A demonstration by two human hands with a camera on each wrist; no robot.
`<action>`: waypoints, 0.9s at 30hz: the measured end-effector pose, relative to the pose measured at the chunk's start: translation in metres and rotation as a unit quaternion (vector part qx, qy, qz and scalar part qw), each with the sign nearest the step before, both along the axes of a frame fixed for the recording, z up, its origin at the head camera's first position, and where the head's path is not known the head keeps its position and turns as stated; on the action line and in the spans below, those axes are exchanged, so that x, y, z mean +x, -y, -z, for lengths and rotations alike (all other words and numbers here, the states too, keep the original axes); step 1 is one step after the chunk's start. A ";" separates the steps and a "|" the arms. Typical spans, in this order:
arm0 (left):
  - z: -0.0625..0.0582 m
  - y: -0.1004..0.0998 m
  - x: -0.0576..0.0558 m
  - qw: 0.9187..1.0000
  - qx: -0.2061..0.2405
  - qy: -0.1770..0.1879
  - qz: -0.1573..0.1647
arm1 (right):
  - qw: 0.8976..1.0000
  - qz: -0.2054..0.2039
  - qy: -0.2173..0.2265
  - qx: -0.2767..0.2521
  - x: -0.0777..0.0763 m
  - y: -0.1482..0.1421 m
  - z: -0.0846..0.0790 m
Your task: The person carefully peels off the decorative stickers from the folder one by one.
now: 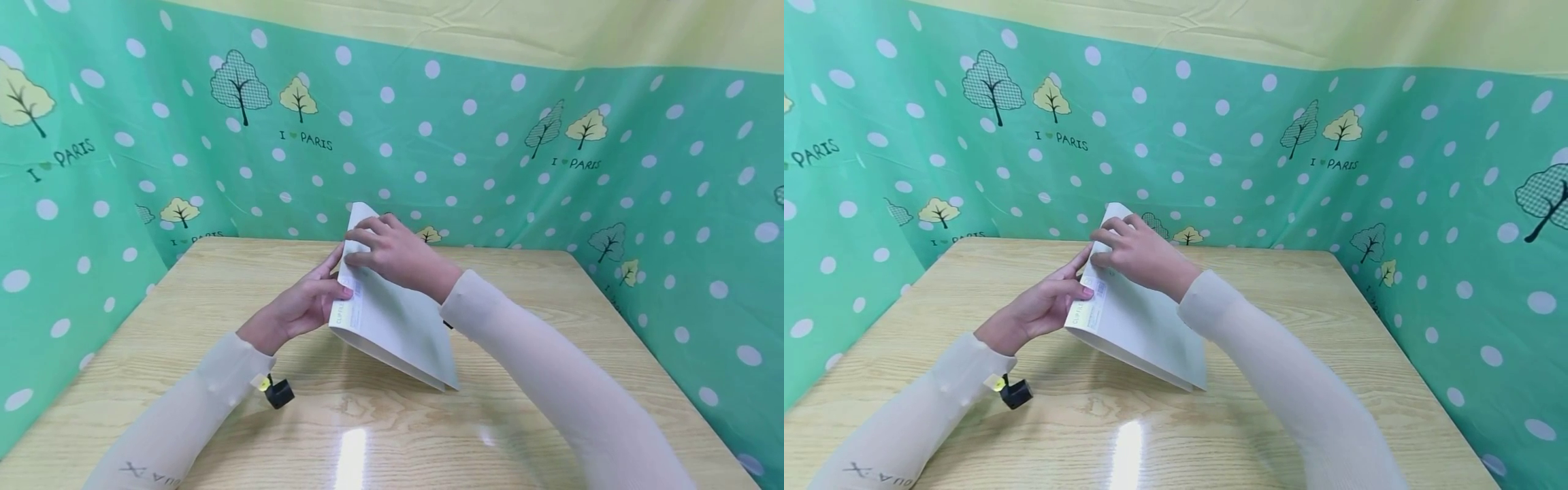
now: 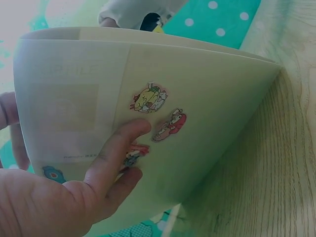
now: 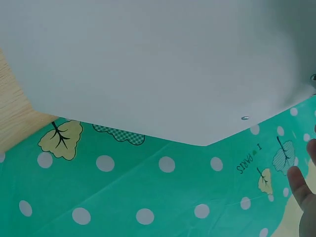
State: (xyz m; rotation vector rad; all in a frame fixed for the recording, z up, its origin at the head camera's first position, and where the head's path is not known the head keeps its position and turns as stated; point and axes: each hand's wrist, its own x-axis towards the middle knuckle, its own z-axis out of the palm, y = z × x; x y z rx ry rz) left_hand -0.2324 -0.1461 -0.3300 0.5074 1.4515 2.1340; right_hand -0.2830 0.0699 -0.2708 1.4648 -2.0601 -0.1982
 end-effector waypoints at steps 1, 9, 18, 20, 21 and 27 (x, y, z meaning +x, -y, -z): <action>0.001 0.000 0.000 1.000 0.000 0.000 -0.001 | 1.000 -0.002 -0.007 0.003 0.000 0.000 0.001; 0.002 0.000 -0.001 1.000 0.004 0.001 -0.001 | 0.999 0.000 -0.043 0.010 0.001 0.002 0.005; 0.002 0.000 -0.001 1.000 0.003 -0.001 0.000 | 0.999 -0.003 -0.017 -0.039 -0.002 0.004 0.006; 0.002 0.000 -0.001 1.000 0.002 -0.002 -0.001 | 0.999 0.003 -0.007 -0.049 -0.003 0.006 0.004; 0.001 0.000 -0.001 1.000 0.001 -0.003 -0.001 | 0.999 0.007 -0.002 -0.053 -0.003 0.007 0.003; -0.001 0.000 -0.001 1.000 -0.003 -0.003 -0.005 | 0.997 0.031 0.018 -0.073 -0.004 0.011 0.000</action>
